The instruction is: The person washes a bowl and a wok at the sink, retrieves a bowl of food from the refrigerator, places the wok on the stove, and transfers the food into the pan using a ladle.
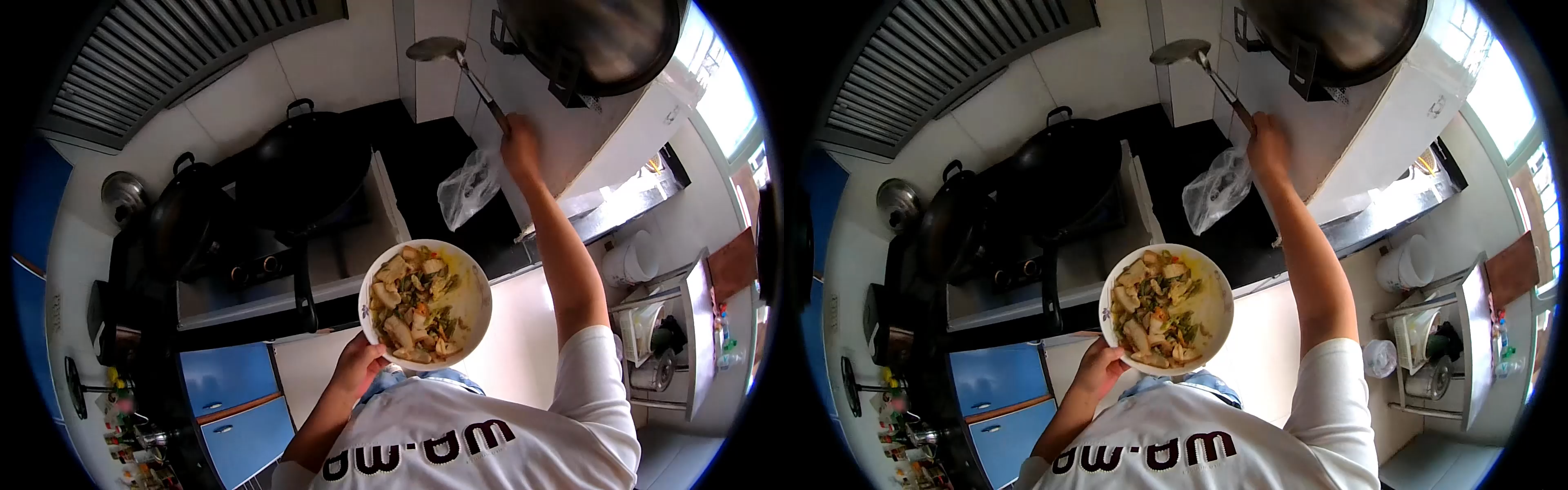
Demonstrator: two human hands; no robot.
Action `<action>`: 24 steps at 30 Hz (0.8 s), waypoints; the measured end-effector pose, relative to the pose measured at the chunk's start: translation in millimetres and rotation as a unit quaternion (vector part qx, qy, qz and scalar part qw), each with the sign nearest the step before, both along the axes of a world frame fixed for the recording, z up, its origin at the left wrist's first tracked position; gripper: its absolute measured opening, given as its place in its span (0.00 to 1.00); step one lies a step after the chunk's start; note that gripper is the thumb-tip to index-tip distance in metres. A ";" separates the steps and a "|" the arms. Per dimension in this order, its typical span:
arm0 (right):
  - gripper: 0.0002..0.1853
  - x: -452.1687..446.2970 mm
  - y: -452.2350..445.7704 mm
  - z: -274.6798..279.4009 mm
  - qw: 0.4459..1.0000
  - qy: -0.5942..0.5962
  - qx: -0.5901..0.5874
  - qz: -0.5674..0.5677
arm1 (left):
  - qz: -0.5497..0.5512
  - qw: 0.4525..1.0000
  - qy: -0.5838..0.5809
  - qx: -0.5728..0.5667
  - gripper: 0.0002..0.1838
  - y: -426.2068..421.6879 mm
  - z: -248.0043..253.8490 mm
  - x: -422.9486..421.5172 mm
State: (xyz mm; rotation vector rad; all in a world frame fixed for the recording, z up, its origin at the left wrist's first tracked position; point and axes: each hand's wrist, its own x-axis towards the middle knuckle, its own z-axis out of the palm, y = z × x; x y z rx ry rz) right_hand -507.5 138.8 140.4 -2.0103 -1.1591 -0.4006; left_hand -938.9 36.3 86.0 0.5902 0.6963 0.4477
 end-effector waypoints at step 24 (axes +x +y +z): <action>0.12 32.3 -172.6 44.3 0.920 0.340 -0.102 0.167 | 0.160 0.973 0.022 0.163 0.29 -40.8 86.2 38.5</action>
